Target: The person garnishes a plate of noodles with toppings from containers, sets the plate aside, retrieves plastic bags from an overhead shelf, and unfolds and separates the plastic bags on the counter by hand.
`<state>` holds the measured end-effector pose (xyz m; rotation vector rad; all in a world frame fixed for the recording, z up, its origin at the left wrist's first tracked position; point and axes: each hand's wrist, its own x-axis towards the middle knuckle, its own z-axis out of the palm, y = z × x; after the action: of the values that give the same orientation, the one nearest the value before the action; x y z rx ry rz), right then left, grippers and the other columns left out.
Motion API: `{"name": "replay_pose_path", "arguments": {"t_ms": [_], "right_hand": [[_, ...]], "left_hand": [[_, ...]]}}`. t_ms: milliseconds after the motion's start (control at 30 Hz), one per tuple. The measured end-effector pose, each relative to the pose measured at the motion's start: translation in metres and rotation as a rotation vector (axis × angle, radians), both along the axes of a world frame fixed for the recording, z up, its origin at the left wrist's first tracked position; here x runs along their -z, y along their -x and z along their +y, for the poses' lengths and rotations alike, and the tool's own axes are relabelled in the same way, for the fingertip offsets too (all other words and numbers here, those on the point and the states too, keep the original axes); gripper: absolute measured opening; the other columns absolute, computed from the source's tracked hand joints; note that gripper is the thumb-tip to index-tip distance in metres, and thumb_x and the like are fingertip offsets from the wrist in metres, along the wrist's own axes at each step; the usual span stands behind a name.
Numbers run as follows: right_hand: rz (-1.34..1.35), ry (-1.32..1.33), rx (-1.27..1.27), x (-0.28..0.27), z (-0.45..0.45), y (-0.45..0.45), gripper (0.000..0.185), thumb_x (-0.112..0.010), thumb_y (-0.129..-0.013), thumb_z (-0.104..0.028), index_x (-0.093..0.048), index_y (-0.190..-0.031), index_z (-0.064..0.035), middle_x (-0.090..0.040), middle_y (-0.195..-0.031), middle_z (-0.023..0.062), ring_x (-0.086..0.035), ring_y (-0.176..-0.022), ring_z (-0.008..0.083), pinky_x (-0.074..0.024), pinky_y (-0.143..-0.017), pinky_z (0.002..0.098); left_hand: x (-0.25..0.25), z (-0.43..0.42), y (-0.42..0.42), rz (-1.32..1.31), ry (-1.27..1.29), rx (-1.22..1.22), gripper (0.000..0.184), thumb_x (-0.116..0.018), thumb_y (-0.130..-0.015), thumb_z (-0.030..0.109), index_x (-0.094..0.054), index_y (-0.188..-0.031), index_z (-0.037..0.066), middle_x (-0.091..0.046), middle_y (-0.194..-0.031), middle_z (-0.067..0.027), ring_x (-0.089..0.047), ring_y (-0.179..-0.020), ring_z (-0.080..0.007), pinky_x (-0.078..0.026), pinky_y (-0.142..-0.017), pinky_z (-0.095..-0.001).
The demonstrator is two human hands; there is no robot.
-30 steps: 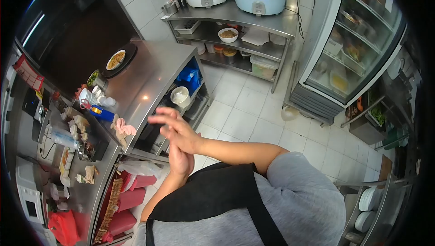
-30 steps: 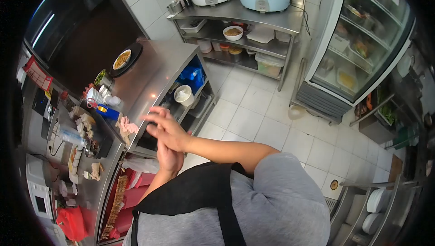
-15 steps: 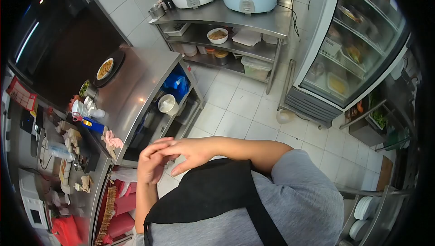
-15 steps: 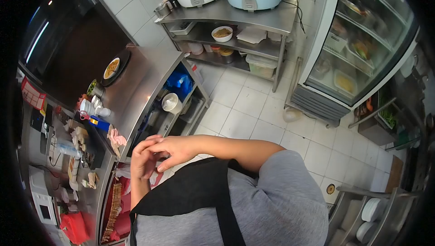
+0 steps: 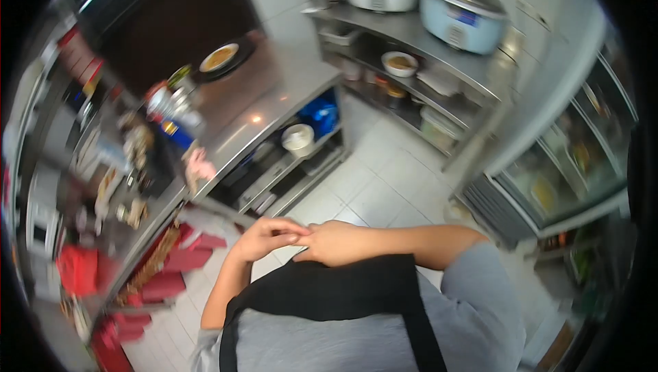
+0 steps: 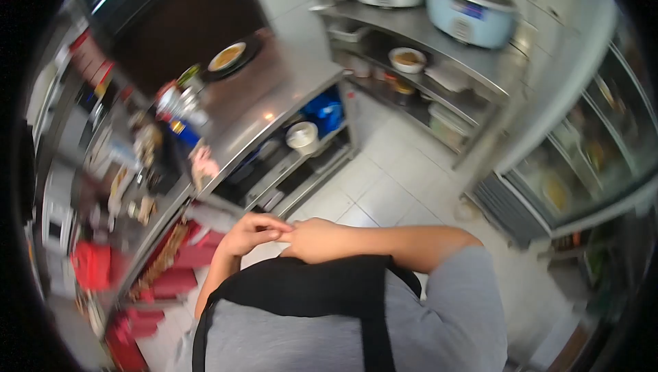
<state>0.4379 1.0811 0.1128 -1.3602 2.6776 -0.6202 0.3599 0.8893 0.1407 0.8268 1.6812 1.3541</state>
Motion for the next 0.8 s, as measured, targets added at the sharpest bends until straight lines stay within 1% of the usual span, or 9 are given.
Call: {"name": "replay_pose_path", "arguments": {"t_ms": [33, 100, 167, 267, 400, 500, 600, 700, 800], "right_hand": [[-0.033, -0.025, 0.000, -0.001, -0.003, 0.001, 0.037, -0.056, -0.077, -0.015, -0.060, -0.114, -0.0182, -0.052, -0.115, 0.0093, -0.058, -0.089, 0.0312, -0.0516, -0.069, 0.0404], [-0.048, -0.070, -0.024, -0.004, -0.009, 0.005, 0.039, -0.057, -0.077, -0.014, -0.059, -0.116, -0.0183, -0.053, -0.114, 0.0089, -0.057, -0.089, 0.0314, -0.0521, -0.069, 0.0396], [-0.019, -0.103, -0.051, -0.011, -0.014, 0.007, 0.040, -0.058, -0.077, -0.014, -0.058, -0.116, -0.0183, -0.053, -0.113, 0.0081, -0.058, -0.089, 0.0313, -0.0526, -0.069, 0.0383], [0.047, -0.073, -0.073, -0.015, -0.023, 0.007, 0.039, -0.060, -0.072, -0.011, -0.061, -0.111, -0.0145, -0.054, -0.107, 0.0058, -0.058, -0.080, 0.0271, -0.0522, -0.063, 0.0349], [0.096, -0.078, -0.120, -0.014, -0.030, 0.010, 0.039, -0.060, -0.071, -0.011, -0.061, -0.110, -0.0142, -0.054, -0.107, 0.0047, -0.057, -0.076, 0.0254, -0.0517, -0.060, 0.0347], [0.073, -0.089, -0.137, -0.020, -0.034, 0.014, 0.037, -0.060, -0.072, -0.012, -0.060, -0.109, -0.0126, -0.053, -0.110, 0.0043, -0.055, -0.078, 0.0242, -0.0503, -0.061, 0.0345], [0.242, 0.056, -0.050, -0.018, -0.041, 0.025, 0.031, -0.060, -0.072, -0.013, -0.060, -0.103, -0.0101, -0.051, -0.114, 0.0036, -0.053, -0.083, 0.0231, -0.0485, -0.064, 0.0343], [0.327, -0.034, -0.004, -0.010, -0.044, 0.040, 0.038, -0.067, -0.070, -0.015, -0.059, -0.107, -0.0109, -0.048, -0.117, 0.0037, -0.050, -0.088, 0.0225, -0.0477, -0.073, 0.0348], [0.356, -0.066, -0.004, -0.003, -0.045, 0.048, 0.040, -0.069, -0.069, -0.016, -0.058, -0.107, -0.0111, -0.047, -0.118, 0.0035, -0.049, -0.090, 0.0223, -0.0474, -0.072, 0.0348]], "left_hand": [[0.004, -0.004, 0.002, 0.027, -0.043, 0.037, 0.020, -0.059, -0.086, 0.006, -0.065, -0.104, -0.001, -0.064, -0.099, -0.0082, -0.057, -0.096, -0.0159, -0.044, -0.084, -0.0280], [0.006, -0.013, 0.003, 0.050, -0.036, 0.071, 0.022, -0.058, -0.087, 0.005, -0.064, -0.107, -0.001, -0.064, -0.100, -0.0077, -0.056, -0.097, -0.0148, -0.044, -0.085, -0.0280], [0.007, -0.022, 0.002, 0.041, -0.032, 0.046, 0.022, -0.059, -0.086, 0.005, -0.063, -0.108, 0.000, -0.064, -0.100, -0.0072, -0.057, -0.096, -0.0138, -0.044, -0.085, -0.0274], [0.009, -0.037, -0.004, -0.039, -0.034, -0.016, 0.022, -0.061, -0.085, 0.005, -0.064, -0.106, 0.000, -0.064, -0.100, -0.0065, -0.057, -0.093, -0.0122, -0.045, -0.083, -0.0258], [0.019, -0.054, -0.007, -0.094, -0.075, -0.088, 0.020, -0.062, -0.084, 0.003, -0.065, -0.104, 0.000, -0.065, -0.098, -0.0054, -0.058, -0.089, -0.0101, -0.046, -0.079, -0.0241], [0.018, -0.065, -0.006, -0.075, -0.043, -0.150, 0.021, -0.064, -0.082, 0.002, -0.065, -0.103, 0.000, -0.065, -0.096, -0.0049, -0.058, -0.089, -0.0097, -0.046, -0.080, -0.0244], [0.009, -0.067, 0.000, -0.095, -0.195, -0.319, 0.021, -0.066, -0.079, -0.001, -0.065, -0.100, 0.000, -0.066, -0.095, -0.0052, -0.060, -0.088, -0.0100, -0.048, -0.081, -0.0237], [0.006, -0.068, 0.008, 0.028, -0.179, -0.420, 0.022, -0.067, -0.076, -0.005, -0.065, -0.098, -0.001, -0.065, -0.094, -0.0050, -0.060, -0.087, -0.0100, -0.048, -0.078, -0.0232], [0.007, -0.068, 0.011, 0.107, -0.150, -0.474, 0.022, -0.067, -0.075, -0.006, -0.065, -0.096, -0.001, -0.064, -0.092, -0.0045, -0.060, -0.085, -0.0104, -0.049, -0.076, -0.0228]]}}
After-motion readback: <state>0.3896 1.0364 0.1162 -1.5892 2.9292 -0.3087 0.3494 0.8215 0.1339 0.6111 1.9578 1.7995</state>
